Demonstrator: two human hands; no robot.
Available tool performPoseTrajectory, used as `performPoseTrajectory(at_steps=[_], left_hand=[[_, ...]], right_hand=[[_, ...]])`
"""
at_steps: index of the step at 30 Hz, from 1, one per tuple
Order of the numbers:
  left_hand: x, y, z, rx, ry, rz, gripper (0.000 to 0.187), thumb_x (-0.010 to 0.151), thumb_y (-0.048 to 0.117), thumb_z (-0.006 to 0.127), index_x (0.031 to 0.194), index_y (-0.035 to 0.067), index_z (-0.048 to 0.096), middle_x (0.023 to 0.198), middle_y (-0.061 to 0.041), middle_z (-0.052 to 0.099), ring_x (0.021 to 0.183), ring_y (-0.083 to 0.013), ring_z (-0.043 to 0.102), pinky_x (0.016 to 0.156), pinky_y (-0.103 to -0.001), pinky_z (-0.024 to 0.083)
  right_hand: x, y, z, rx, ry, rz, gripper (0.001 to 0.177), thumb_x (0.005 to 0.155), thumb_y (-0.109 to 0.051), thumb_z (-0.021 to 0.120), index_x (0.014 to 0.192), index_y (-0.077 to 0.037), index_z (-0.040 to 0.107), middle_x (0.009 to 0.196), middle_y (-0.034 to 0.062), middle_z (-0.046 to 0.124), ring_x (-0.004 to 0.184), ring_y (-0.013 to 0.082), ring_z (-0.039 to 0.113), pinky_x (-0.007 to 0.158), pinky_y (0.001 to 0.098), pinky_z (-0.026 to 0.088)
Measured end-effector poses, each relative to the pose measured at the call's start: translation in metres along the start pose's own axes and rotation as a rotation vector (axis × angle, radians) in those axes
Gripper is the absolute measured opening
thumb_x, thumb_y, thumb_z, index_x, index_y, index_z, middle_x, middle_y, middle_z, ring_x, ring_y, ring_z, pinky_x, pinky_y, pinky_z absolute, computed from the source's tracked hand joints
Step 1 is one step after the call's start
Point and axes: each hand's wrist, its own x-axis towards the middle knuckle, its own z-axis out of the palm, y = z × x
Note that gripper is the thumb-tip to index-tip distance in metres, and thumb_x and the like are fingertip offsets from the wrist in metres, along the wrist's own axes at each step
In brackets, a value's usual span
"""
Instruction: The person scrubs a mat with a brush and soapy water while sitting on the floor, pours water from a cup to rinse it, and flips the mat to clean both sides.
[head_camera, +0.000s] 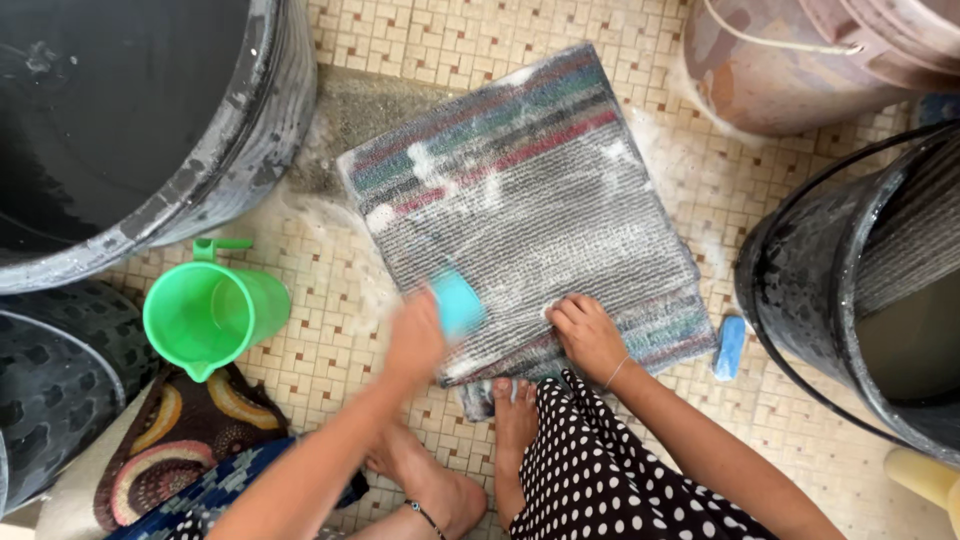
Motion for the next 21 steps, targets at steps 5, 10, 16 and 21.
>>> performPoseTrajectory(at_steps=[5, 10, 16, 21], left_hand=[[0.004, -0.020, -0.020, 0.060, -0.063, 0.072, 0.101, 0.070, 0.041, 0.084, 0.144, -0.010, 0.038, 0.116, -0.021, 0.057, 0.106, -0.0378, 0.055, 0.091, -0.047, 0.046], [0.086, -0.057, -0.059, 0.354, 0.315, -0.277, 0.093, 0.084, 0.050, 0.076, 0.141, -0.014, 0.040, 0.122, -0.022, 0.055, 0.108, -0.0369, 0.055, 0.090, -0.049, 0.046], [0.004, 0.005, -0.013, -0.037, 0.067, 0.118, 0.092, 0.066, 0.038, 0.082, 0.137, -0.009, 0.045, 0.122, -0.020, 0.057, 0.119, -0.0375, 0.053, 0.104, -0.049, 0.042], [0.048, -0.064, -0.017, 0.010, -0.123, -0.273, 0.043, 0.109, 0.033, 0.053, 0.139, 0.003, 0.059, 0.129, -0.019, 0.068, 0.122, -0.0363, 0.060, 0.111, -0.047, 0.045]], right_hand=[[0.000, 0.002, -0.003, -0.012, -0.001, -0.043, 0.033, 0.081, -0.009, 0.067, 0.113, -0.006, 0.065, 0.111, 0.0077, 0.065, 0.113, 0.0294, 0.057, 0.099, 0.0426, 0.045], [0.000, 0.002, -0.003, -0.012, -0.025, -0.017, 0.035, 0.080, -0.007, 0.067, 0.115, -0.006, 0.065, 0.111, 0.0081, 0.064, 0.113, 0.0297, 0.057, 0.100, 0.0421, 0.045], [-0.009, 0.002, 0.002, -0.011, 0.018, -0.007, 0.037, 0.075, -0.006, 0.066, 0.112, -0.006, 0.065, 0.112, 0.0092, 0.065, 0.115, 0.0313, 0.056, 0.100, 0.0432, 0.045], [-0.006, 0.005, 0.001, 0.020, 0.006, -0.015, 0.031, 0.083, -0.008, 0.066, 0.114, -0.004, 0.065, 0.114, 0.0090, 0.065, 0.115, 0.0301, 0.057, 0.101, 0.0425, 0.045]])
